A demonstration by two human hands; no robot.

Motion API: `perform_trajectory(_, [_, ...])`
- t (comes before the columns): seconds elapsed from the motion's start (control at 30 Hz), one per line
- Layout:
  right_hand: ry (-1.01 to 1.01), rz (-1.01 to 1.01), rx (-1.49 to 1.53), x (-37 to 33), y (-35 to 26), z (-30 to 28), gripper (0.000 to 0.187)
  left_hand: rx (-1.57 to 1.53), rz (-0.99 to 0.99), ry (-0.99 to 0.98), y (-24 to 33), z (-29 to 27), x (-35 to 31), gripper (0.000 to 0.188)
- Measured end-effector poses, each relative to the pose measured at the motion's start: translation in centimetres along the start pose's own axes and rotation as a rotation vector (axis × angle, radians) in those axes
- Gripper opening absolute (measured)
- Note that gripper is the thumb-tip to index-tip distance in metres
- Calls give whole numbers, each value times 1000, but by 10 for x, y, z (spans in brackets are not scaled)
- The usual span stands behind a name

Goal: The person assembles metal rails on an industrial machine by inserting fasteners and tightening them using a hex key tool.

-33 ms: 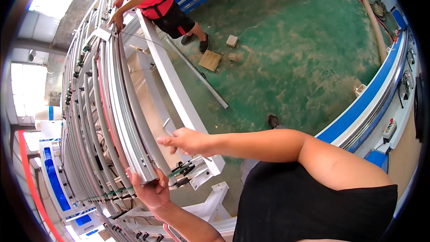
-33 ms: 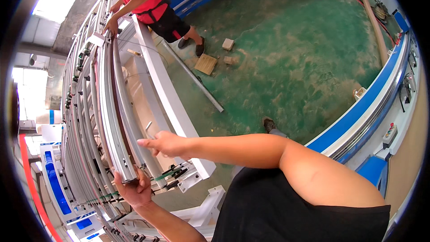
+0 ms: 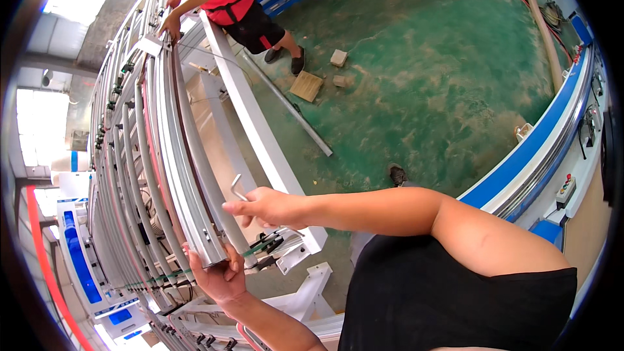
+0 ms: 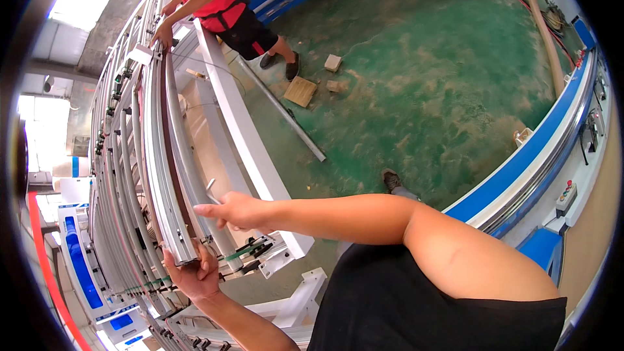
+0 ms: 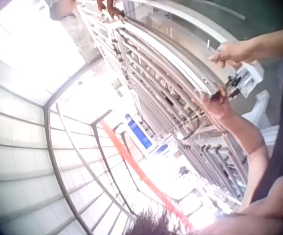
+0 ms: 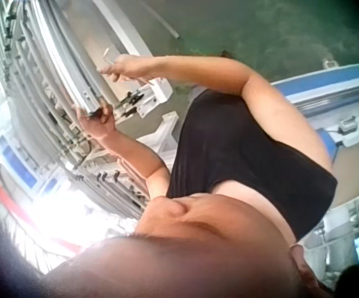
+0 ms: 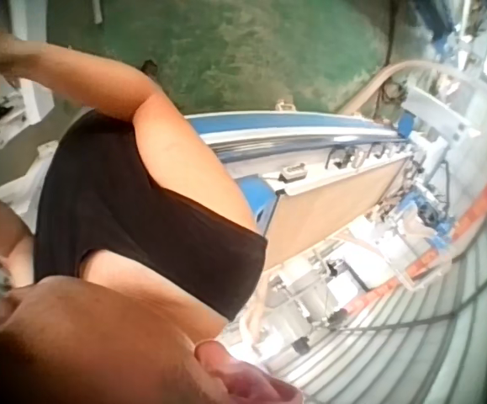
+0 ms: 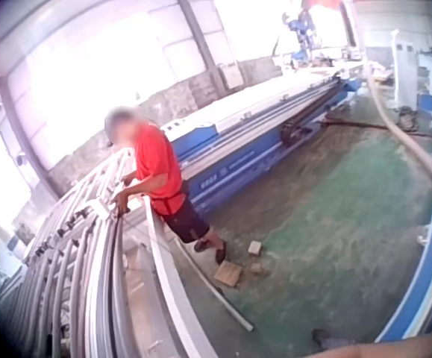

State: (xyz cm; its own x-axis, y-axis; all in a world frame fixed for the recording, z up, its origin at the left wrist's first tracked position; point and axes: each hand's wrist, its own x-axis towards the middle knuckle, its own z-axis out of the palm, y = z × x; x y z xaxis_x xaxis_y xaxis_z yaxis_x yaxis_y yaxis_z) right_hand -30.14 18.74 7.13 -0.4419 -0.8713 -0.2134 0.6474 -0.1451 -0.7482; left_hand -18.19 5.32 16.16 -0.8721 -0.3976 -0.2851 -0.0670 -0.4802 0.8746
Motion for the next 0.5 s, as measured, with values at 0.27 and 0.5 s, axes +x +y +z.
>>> perform_trajectory(0.27, [39, -50, -293, 48, -50, 45, 69, 118, -112, -23, 3, -35, 9, 47])
perform_trajectory(0.5, [216, 93, -510, 68, -20, 39, 49, -129, -228, -68, -56, -90, 25, 44])
